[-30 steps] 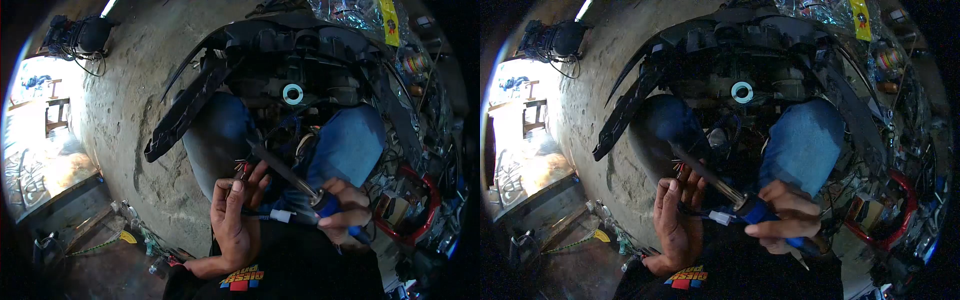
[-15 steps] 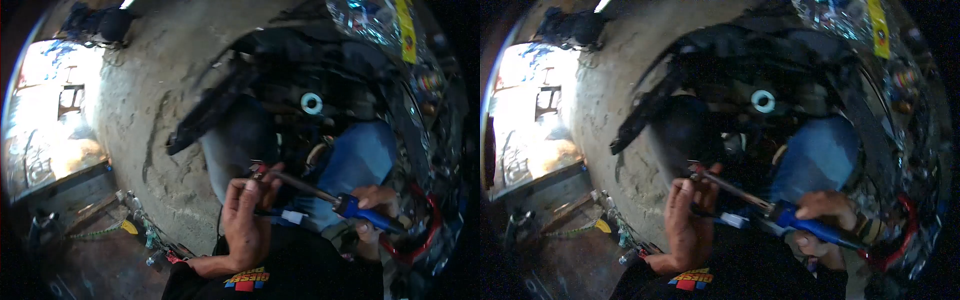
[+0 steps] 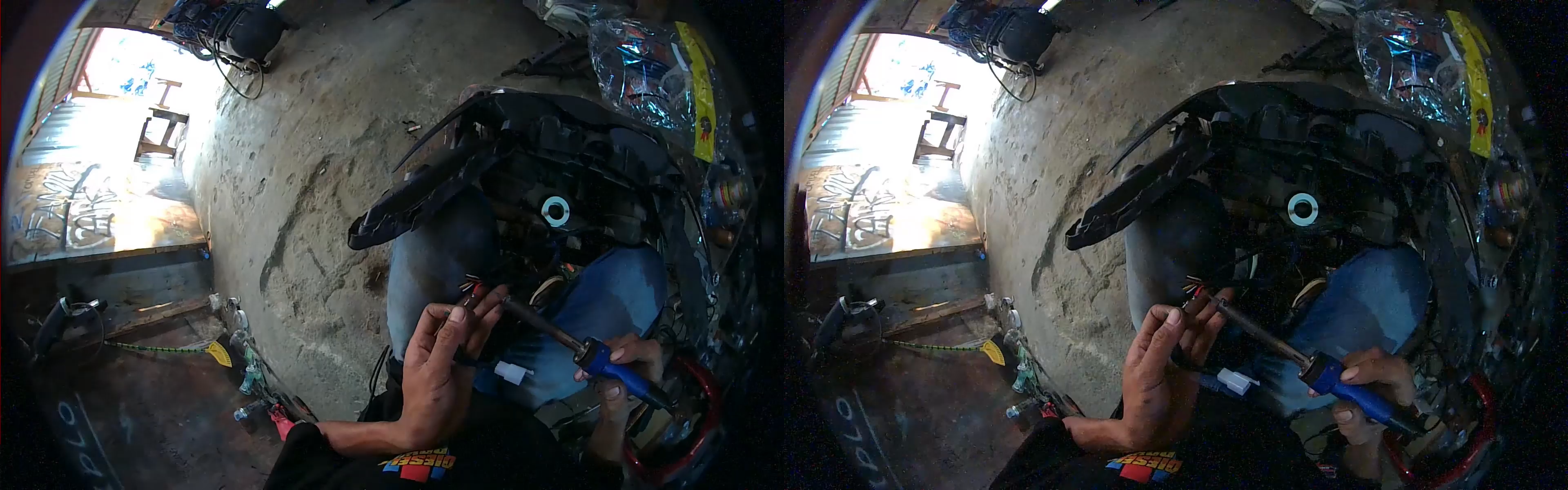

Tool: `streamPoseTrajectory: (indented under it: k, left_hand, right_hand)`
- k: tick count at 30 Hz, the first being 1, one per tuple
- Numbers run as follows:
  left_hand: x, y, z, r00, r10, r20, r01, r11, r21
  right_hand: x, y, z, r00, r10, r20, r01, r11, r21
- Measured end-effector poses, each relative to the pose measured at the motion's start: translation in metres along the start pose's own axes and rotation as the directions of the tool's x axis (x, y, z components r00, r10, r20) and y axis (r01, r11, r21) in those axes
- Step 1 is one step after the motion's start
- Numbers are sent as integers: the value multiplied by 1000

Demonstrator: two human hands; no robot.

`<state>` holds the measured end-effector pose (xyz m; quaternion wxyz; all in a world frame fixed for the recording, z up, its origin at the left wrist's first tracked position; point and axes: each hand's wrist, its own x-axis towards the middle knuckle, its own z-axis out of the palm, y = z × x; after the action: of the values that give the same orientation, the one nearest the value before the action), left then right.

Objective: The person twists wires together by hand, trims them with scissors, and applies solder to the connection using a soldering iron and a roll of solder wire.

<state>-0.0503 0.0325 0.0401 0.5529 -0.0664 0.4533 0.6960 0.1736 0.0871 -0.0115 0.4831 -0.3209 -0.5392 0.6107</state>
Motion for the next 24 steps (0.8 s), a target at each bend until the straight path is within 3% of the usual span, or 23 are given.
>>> streamPoseTrajectory:
  k: [2,4,8,11,13,15,18,21,24]
  left_hand:
    - [-1,-1,0,1000,-2,-5,2,1000,-10]
    - [-1,-2,2,1000,5,-23,-5,1000,-18]
    - [-2,-4,4,999,30,-43,-30,1000,-3]
    - [-2,-4,6,995,69,-72,-65,996,65]
    - [-3,-7,1,994,49,-97,-37,992,121]
    - [-1,-11,2,996,94,-11,-93,993,74]
    - [-2,-12,6,995,99,-30,-95,990,101]
    - [-1,-11,7,995,92,-35,-87,989,122]
    - [0,-11,6,994,95,-47,-88,988,129]
  right_hand:
    - [-1,6,0,999,-51,-18,52,997,61]
    - [6,12,-5,983,-132,128,117,986,118]
    - [-17,29,-39,973,-100,208,73,988,135]
    - [-18,24,-39,976,-29,217,18,998,55]
    - [0,6,-15,973,-188,135,208,965,-160]
    - [12,0,-16,969,-147,200,180,971,-160]
    - [21,-6,-19,934,-185,307,252,948,-196]
    - [17,-7,-24,942,-121,312,182,968,-174]
    - [16,-1,-21,939,-187,287,248,950,-191]
